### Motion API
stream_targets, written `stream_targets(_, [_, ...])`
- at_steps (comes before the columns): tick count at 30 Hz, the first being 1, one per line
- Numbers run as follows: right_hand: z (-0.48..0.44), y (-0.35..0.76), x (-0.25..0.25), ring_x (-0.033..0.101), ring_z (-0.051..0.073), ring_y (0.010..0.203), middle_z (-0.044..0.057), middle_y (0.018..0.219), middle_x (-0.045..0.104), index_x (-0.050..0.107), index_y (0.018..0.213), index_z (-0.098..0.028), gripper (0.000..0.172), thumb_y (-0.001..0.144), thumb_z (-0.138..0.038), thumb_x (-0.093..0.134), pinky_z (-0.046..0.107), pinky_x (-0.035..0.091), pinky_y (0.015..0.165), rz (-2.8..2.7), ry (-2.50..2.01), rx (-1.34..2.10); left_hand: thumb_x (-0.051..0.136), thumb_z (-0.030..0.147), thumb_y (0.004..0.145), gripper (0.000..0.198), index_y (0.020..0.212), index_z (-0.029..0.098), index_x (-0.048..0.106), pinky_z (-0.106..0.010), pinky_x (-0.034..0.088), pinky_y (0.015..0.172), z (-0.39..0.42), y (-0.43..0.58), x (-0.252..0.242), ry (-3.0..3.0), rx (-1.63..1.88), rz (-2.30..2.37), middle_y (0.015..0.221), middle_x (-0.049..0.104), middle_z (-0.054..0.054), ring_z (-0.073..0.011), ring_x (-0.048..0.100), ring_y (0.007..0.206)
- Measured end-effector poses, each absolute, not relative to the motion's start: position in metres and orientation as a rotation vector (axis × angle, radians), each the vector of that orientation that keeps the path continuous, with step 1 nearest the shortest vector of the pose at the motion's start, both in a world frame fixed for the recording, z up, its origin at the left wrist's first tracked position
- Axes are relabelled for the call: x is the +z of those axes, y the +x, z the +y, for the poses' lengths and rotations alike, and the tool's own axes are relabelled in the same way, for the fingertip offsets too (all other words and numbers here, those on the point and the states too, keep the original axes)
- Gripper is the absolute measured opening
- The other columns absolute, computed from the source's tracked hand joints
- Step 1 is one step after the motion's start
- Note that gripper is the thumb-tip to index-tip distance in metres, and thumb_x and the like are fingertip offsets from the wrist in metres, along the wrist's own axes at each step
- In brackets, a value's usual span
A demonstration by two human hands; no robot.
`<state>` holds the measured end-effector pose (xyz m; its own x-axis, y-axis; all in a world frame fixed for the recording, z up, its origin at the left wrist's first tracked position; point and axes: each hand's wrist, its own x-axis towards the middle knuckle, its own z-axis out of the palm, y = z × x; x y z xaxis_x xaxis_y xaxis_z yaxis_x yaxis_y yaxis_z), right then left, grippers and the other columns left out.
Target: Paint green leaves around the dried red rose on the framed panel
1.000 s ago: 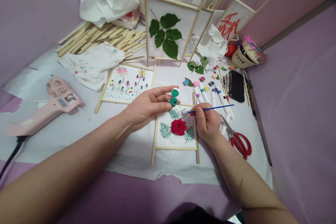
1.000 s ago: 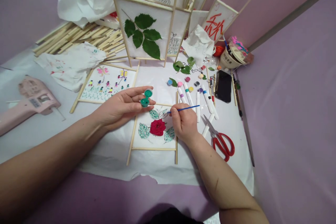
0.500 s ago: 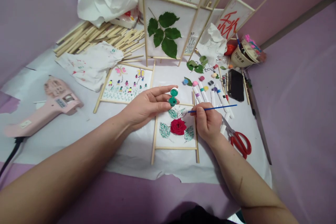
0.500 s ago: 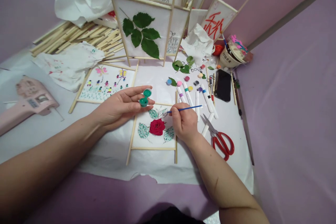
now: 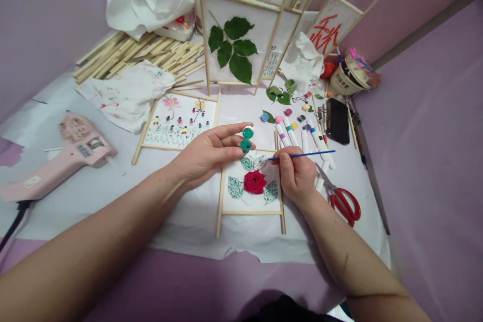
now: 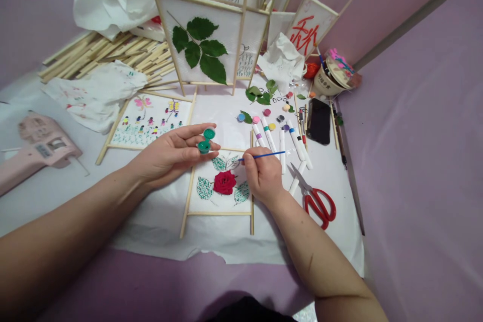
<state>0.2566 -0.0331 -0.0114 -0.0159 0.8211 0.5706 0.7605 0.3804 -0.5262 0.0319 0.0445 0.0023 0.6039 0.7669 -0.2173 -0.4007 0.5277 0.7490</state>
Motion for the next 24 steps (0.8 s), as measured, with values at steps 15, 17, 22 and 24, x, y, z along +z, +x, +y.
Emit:
stream_targets(15, [-0.033,0.2572,-0.0126,0.068,0.016,0.066,0.001,0.076,0.072,0.063,0.09,-0.023,0.023,0.105,-0.029,0.047,0.032,0.051,0.063,-1.728,-1.412,0.1,0.092,0.012,0.07,0.049,0.116,0.026,0.082,-0.035,0.055,0.102,0.0436,0.032,0.0014,0.703,0.746,0.583,0.088,0.076,0.001,-0.0161,0.074,0.094])
stream_targets(17, [-0.0323,0.2569,-0.012,0.067,0.016,0.065,0.001,0.075,0.072,0.063,0.089,-0.024,0.023,0.105,-0.029,0.047,0.032,0.051,0.063,-1.748,-1.427,0.088,0.092,0.013,0.069,0.049,0.115,0.026,0.082,-0.035,0.055,0.102,0.0438,0.0321,0.0019,0.702,0.745,0.582,0.087,0.075,0.001,-0.0161,0.074,0.094])
stream_targets(22, [-0.0326,0.2569,-0.0125,0.068,0.017,0.069,0.002,0.076,0.071,0.063,0.091,-0.024,0.023,0.105,-0.029,0.045,0.033,0.052,0.064,-1.685,-1.459,0.06,0.093,0.014,0.069,0.049,0.115,0.025,0.082,-0.035,0.055,0.102,0.0445,0.0323,0.0032,0.704,0.739,0.585,0.09,0.076,0.0,-0.0168,0.074,0.095])
stream_targets(24, [-0.0333,0.2568,-0.0127,0.069,0.017,0.068,0.002,0.077,0.071,0.063,0.091,-0.023,0.023,0.105,-0.029,0.046,0.033,0.052,0.064,-1.664,-1.428,0.068,0.093,0.013,0.068,0.049,0.115,0.025,0.082,-0.035,0.055,0.102,0.0444,0.0323,0.0034,0.701,0.743,0.582,0.088,0.075,0.001,-0.017,0.074,0.095])
